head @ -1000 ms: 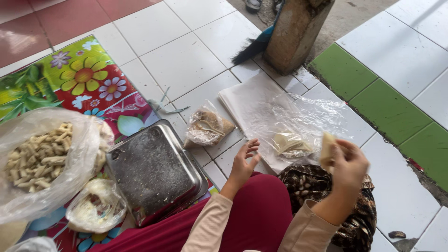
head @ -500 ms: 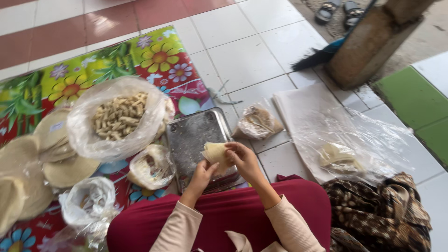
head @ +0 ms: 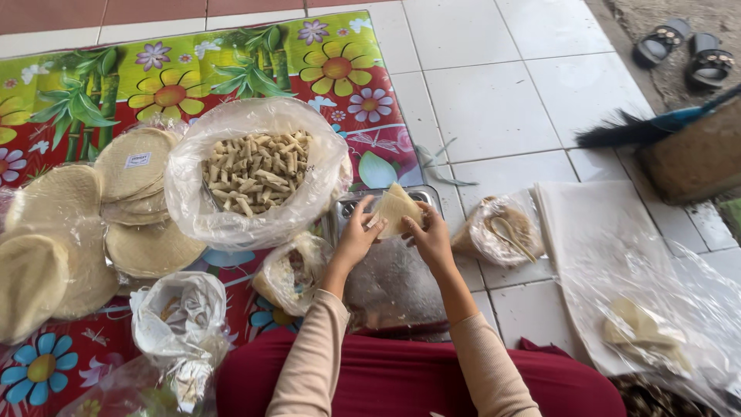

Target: The person prepares dumplings by laying out square wrappers on a tray and placing a small portion of filling onto each wrapper using a wooden spoon.

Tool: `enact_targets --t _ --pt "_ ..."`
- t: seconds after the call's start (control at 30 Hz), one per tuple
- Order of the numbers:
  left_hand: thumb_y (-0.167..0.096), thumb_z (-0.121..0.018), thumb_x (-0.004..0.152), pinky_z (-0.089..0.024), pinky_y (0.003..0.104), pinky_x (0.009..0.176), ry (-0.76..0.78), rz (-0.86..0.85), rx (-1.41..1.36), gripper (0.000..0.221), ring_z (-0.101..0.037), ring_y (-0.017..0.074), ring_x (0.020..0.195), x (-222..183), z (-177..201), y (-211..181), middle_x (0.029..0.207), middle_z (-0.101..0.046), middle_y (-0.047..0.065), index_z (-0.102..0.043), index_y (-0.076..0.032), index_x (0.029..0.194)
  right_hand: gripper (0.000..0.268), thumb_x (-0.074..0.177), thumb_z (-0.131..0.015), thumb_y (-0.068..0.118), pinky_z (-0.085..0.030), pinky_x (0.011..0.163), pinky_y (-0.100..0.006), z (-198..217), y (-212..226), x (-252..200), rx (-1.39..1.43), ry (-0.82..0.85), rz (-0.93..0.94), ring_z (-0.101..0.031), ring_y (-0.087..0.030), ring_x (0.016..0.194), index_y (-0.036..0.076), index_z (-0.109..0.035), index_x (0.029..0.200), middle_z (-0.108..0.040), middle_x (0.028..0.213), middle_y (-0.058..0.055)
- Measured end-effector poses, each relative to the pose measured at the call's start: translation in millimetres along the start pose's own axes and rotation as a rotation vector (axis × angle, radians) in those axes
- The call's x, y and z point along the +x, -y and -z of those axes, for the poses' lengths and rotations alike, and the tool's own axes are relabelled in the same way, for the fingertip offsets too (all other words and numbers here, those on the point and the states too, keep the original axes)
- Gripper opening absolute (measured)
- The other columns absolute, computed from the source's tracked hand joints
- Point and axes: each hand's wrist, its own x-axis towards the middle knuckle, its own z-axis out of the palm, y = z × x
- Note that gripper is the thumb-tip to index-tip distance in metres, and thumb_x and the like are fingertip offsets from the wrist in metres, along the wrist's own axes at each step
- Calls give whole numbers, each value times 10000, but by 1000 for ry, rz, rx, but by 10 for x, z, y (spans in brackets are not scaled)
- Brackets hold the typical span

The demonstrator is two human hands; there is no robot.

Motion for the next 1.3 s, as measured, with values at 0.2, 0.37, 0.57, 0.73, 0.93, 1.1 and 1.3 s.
enact_targets --t 0.2,0.37,0.57,0.73,0.93,1.1,1.3 --pt "-317 -732 926 -563 420 782 -191 154 730 370 -705 304 922 -170 56 48 1078 -698 144 -629 -57 1169 444 935 -732 258 -544 698 -449 -112 5 -42 -832 -217 141 -713 -311 809 109 -630 1340 -722 1034 -147" --pt "-363 -772 881 -568 452 752 -123 222 995 412 -689 348 963 -226 -370 -24 1033 -684 166 -631 -35 1088 271 936 -695 263 -563 710 -394 -180 87 -59 -749 -233 74 -740 -250 781 118 -711 1164 -757 980 -104" --pt "-378 -815 817 -593 407 783 194 428 892 281 -756 299 882 -319 -123 -184 956 -762 111 -761 -123 921 253 884 -708 272 -563 694 -368 -11 238 -485 -763 -49 -144 -742 -227 755 152 -721 1107 -778 896 -54" --pt "-430 -831 814 -583 398 778 270 579 943 338 -747 285 890 -320 -21 -387 943 -763 104 -753 -132 954 215 859 -726 286 -544 678 -393 42 360 -543 -1040 116 -121 -713 -235 802 175 -734 1043 -742 907 -32" --pt "-295 -761 860 -578 377 655 -373 48 925 377 -713 285 846 -118 -130 -380 1016 -681 120 -643 -32 1104 275 878 -724 361 -525 641 -374 49 425 -485 -1084 139 -253 -704 -208 747 209 -715 1107 -724 835 -21" --pt "-201 -721 928 -569 373 700 -351 120 809 128 -716 251 848 -36 -155 -261 969 -698 56 -670 -92 971 210 911 -700 315 -520 605 -363 32 364 -425 -935 -42 -121 -700 -195 715 202 -736 1084 -733 855 23" --pt "-157 -710 945 -551 378 688 -371 83 671 77 -723 252 837 -110 -140 -371 954 -725 56 -697 -83 961 272 932 -675 313 -545 656 -329 19 283 -372 -845 -98 -115 -716 -160 718 203 -723 1176 -738 983 33"
